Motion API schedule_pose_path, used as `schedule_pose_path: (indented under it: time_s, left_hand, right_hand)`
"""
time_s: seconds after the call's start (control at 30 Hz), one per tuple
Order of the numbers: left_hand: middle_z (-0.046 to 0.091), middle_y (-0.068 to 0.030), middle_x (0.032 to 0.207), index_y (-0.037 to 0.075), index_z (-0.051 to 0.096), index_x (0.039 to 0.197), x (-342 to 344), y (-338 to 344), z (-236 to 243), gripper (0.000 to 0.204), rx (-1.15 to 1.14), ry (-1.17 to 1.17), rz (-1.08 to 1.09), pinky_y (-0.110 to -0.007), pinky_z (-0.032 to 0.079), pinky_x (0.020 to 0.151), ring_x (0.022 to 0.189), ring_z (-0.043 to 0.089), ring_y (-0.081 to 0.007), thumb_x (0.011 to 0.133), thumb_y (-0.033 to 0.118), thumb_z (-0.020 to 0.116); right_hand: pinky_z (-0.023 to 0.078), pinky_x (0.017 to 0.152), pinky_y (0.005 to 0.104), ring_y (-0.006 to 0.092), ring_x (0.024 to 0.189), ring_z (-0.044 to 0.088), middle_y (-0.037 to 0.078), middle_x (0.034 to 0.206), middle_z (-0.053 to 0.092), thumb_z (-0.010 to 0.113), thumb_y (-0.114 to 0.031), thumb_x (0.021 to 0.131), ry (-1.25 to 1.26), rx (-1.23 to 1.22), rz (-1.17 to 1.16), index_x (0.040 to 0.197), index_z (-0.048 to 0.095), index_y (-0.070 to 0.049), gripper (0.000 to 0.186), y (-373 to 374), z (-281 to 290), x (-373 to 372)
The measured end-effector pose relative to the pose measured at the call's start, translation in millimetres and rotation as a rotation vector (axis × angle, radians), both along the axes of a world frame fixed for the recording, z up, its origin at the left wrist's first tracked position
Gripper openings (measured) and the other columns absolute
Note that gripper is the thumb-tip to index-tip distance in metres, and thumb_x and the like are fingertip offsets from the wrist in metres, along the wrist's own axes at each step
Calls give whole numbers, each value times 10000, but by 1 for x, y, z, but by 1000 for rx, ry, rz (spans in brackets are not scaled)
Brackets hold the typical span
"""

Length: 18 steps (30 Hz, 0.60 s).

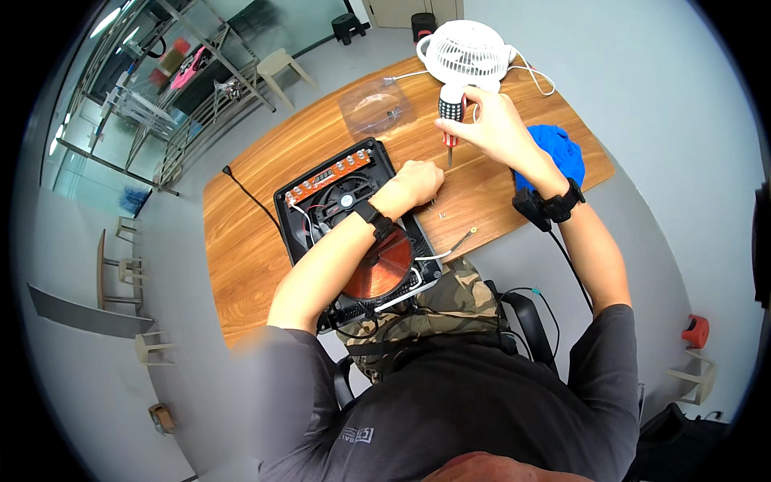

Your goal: The person uses a screwdriver to remove screws from the back of a black electronic device, flips it over to reveal the internal components, and continues to unscrew parts of the casing. The person works methodically, placing removed screws on the table.

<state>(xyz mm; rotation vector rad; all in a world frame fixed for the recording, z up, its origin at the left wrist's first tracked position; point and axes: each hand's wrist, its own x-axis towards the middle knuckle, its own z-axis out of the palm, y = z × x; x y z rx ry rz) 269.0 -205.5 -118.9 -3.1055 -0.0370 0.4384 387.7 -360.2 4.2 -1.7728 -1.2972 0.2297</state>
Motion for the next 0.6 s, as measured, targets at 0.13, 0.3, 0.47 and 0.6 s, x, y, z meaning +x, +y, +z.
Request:
schedule_pose_path:
  time_s: [0.13, 0.3, 0.47, 0.6]
  left_hand:
    - [768, -183, 976, 47, 776, 953, 3, 5, -12, 215, -16, -25, 27, -485, 590, 838, 980, 740, -376, 841, 229, 790]
    - [767, -171, 969, 69, 768, 956, -3, 5, -13, 217, -59, -26, 76, -482, 588, 838, 972, 737, -378, 829, 242, 802]
    - [762, -157, 973, 87, 757, 969, -23, 14, 4, 186, -91, -88, 99, -481, 581, 846, 984, 732, -365, 862, 239, 777]
    - [742, -125, 969, 75, 721, 1007, -78, 44, 48, 199, -239, -390, 107, -468, 581, 828, 985, 716, -362, 859, 201, 764]
  right_hand:
    - [522, 665, 261, 99, 708, 704, 47, 769, 773, 798, -274, 899, 54, 21, 21, 965, 719, -20, 274, 3, -8, 3]
    - [558, 730, 306, 154, 742, 746, 88, 761, 764, 815, -284, 891, 20, 36, 41, 948, 692, 11, 325, 9, -15, 3]
    - [564, 745, 319, 168, 743, 753, 106, 758, 765, 822, -302, 886, -32, 14, 11, 946, 690, 17, 351, 15, -6, -12]
    - [563, 736, 326, 187, 738, 754, 107, 757, 763, 816, -306, 891, -38, 32, 52, 965, 700, 21, 355, 21, -11, -14]
